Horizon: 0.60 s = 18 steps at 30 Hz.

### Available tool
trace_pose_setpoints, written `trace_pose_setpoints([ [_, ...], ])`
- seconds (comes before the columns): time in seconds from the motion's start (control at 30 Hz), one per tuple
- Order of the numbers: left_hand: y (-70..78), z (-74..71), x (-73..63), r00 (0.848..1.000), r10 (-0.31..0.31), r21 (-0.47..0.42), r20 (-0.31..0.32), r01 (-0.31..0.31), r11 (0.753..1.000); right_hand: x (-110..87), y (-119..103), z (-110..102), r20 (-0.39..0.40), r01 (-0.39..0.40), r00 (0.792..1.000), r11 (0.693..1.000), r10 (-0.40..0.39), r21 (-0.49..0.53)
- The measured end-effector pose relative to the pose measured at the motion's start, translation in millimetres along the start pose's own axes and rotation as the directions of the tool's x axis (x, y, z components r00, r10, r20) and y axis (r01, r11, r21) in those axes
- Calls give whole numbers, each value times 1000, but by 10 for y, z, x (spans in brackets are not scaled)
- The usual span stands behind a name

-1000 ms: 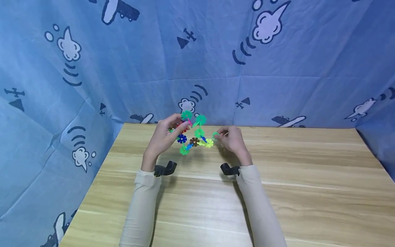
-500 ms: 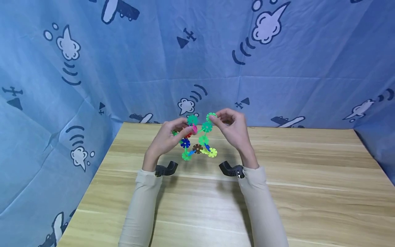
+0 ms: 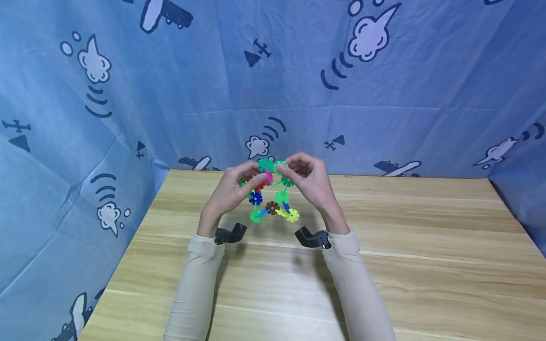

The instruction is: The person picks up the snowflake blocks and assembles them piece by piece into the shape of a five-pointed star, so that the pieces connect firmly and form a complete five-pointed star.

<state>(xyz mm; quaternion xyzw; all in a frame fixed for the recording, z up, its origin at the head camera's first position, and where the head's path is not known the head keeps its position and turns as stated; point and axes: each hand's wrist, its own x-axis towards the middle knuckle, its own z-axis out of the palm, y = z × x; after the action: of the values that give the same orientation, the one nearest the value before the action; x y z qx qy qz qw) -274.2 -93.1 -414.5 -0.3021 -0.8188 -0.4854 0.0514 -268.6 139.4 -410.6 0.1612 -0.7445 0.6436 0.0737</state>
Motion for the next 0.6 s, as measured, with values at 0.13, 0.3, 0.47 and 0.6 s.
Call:
trace_pose_setpoints([
  [0.13,-3,0,5,1000,-10,-19,-17,9,1000,-5,-3,-10,31,-2,1000,1000,3,-15],
  [0.3,-7,-3,-2,999,-17,-29,-32,16,999,-8,-6,4,55,1,998,999,2,-52],
  [0.47,-7,-8,1,998,-20,-46,-53,17,999,-6,-11,20,67,10,998,996,-3,-90],
  [0.6,-6,-18,1,997,-21,-62,-79,16,998,-6,-11,24,76,9,997,994,-1,-108],
])
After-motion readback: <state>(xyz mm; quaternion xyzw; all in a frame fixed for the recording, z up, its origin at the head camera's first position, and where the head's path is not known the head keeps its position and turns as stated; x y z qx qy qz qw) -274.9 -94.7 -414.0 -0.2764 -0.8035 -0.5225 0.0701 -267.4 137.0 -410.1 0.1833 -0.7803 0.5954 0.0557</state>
